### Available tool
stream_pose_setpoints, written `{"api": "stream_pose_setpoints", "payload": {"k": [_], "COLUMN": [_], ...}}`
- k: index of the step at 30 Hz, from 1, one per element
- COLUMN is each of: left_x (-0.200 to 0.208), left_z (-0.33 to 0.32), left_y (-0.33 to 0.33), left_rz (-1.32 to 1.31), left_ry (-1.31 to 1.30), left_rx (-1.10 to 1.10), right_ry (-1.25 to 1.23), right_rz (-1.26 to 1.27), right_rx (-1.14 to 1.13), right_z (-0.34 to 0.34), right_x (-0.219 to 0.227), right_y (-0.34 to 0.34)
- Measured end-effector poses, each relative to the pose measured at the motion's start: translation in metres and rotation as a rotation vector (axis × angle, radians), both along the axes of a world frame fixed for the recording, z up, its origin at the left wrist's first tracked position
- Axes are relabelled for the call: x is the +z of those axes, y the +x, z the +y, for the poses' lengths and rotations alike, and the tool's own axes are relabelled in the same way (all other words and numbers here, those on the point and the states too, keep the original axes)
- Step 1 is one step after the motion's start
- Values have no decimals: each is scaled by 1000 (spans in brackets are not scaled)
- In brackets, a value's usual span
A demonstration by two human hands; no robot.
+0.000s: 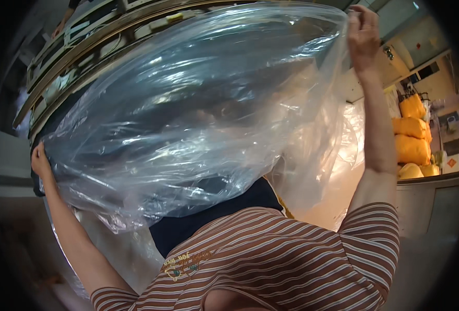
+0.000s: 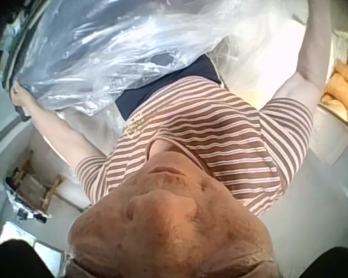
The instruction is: The person wraps a large, curved, dark-colored furniture piece with clear plastic film. They repeatedly pull the film taut, smooth it over the surface, and fold the edges to cover the object. The person sits on the floor during the process.
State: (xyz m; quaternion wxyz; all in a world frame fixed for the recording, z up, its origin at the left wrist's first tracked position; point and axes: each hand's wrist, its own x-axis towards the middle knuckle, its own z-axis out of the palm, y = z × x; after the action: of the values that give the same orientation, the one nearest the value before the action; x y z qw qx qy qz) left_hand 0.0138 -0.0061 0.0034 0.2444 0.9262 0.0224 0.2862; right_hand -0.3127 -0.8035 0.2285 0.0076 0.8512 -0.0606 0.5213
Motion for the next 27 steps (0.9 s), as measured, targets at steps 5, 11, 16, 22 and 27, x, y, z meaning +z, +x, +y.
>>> {"api": "stream_pose_setpoints", "payload": {"k": [5, 11, 16, 22, 27], "left_x": [2, 19, 6, 11, 13], "left_z": [6, 16, 18, 9, 15], "left_y": [-15, -30, -23, -33, -36], "left_rz": [19, 64, 86, 106, 114], "left_ry": [-10, 128, 18, -71, -93], "left_rx": [-19, 7, -26, -48, -22], "right_ry": [-310, 240, 92, 226, 777], "right_rz": [635, 700, 324, 255, 250], "right_rx": [-24, 102, -71, -55, 367], "right_z": [-2, -19, -5, -28, -49], "right_x": [-122, -144, -134, -129, -131], "right_y": [4, 34, 69, 91, 116]}}
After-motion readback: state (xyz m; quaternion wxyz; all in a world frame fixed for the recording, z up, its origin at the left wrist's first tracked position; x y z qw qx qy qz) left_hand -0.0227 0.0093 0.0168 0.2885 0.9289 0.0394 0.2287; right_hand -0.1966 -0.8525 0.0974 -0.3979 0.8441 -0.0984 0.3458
